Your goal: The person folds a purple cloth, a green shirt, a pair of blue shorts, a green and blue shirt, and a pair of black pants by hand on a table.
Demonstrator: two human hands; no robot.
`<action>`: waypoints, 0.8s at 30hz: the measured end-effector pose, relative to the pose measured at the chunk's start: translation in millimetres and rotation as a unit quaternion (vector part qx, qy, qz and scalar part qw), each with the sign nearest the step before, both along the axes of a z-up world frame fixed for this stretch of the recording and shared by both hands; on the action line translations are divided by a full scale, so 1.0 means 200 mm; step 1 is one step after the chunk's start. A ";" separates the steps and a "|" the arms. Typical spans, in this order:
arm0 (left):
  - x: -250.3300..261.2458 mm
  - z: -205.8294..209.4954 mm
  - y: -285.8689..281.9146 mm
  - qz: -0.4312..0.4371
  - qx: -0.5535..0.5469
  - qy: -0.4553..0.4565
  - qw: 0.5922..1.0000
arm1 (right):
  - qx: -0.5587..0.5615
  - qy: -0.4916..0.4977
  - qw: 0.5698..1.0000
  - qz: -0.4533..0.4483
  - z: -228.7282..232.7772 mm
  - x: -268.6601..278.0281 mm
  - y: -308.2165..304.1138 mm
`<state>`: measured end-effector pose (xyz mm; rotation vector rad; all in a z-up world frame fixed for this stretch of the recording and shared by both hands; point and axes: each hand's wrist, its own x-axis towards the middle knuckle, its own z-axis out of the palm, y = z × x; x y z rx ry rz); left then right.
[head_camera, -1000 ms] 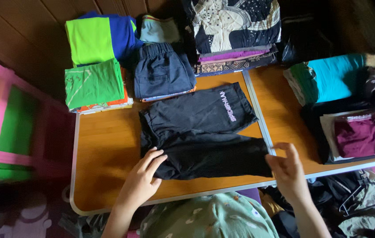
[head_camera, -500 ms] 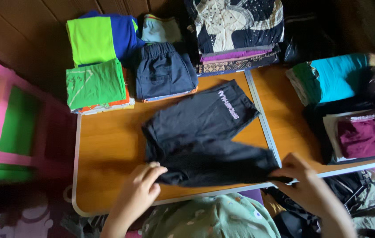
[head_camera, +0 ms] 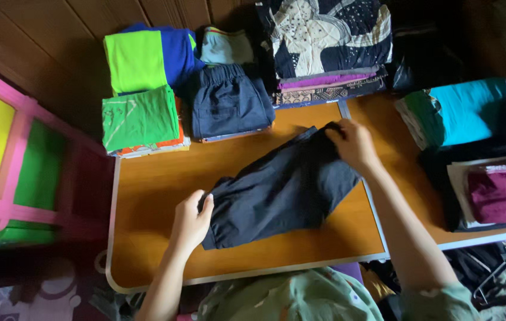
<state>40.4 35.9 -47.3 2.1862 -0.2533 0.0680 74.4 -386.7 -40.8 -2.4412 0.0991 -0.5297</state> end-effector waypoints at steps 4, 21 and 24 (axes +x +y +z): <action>0.05 -0.12 0.01 0.021 0.049 -0.002 0.999 | -0.102 0.047 0.992 -0.052 -0.22 0.11 0.05; -0.12 0.16 -0.32 -0.081 0.369 -0.222 0.899 | -0.125 -0.035 0.958 0.257 0.07 -0.35 0.88; -0.07 0.12 -0.29 -0.087 0.406 -0.153 0.897 | -0.220 -0.004 0.951 0.218 0.04 -0.30 0.87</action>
